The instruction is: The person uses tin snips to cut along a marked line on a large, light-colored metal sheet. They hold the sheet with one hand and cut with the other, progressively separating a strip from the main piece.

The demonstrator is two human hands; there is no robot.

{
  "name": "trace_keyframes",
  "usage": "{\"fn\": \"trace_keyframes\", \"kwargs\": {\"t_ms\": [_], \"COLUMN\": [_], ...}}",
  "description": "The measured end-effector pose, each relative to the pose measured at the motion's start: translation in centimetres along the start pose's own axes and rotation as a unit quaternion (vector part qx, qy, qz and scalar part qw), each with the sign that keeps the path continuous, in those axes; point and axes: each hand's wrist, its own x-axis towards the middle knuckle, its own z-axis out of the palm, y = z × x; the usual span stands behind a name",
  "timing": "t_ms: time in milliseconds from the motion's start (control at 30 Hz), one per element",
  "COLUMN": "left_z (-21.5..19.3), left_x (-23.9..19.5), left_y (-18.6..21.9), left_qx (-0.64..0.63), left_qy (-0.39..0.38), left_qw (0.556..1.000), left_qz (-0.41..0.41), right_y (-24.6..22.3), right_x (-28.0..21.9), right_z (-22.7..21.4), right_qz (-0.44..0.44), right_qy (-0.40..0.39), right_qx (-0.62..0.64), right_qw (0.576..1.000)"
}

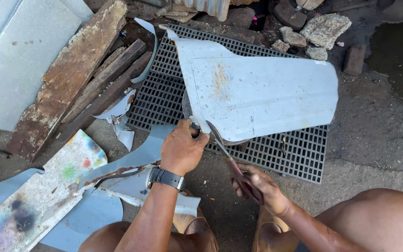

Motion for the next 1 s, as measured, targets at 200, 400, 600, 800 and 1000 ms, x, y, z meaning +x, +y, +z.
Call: {"fn": "trace_keyframes", "kwargs": {"t_ms": [200,400,600,800,1000], "left_z": [-1.5,-1.8,-2.4,-1.8,-2.8], "left_x": [-1.9,-5.2,-9.2,-6.7,-2.9], "left_y": [2.7,4.4,3.9,0.7,-3.7], "left_qx": [0.065,0.148,0.009,0.111,-0.151], "left_qy": [-0.015,0.283,0.295,-0.050,0.242], "left_qw": [0.997,0.882,0.860,0.992,0.946], "left_qz": [0.026,0.347,0.416,-0.007,-0.157], "right_y": [-0.2,-1.3,-4.1,-4.8,-5.7], "right_x": [-0.4,1.1,2.4,4.4,4.6], "right_z": [-0.1,1.2,2.0,1.1,1.6], "right_qz": [-0.042,-0.077,-0.121,-0.145,-0.151], "right_qy": [0.006,0.022,0.003,0.031,0.024], "right_qx": [-0.019,0.009,0.059,0.067,0.102], "right_qw": [0.999,0.997,0.991,0.987,0.983]}}
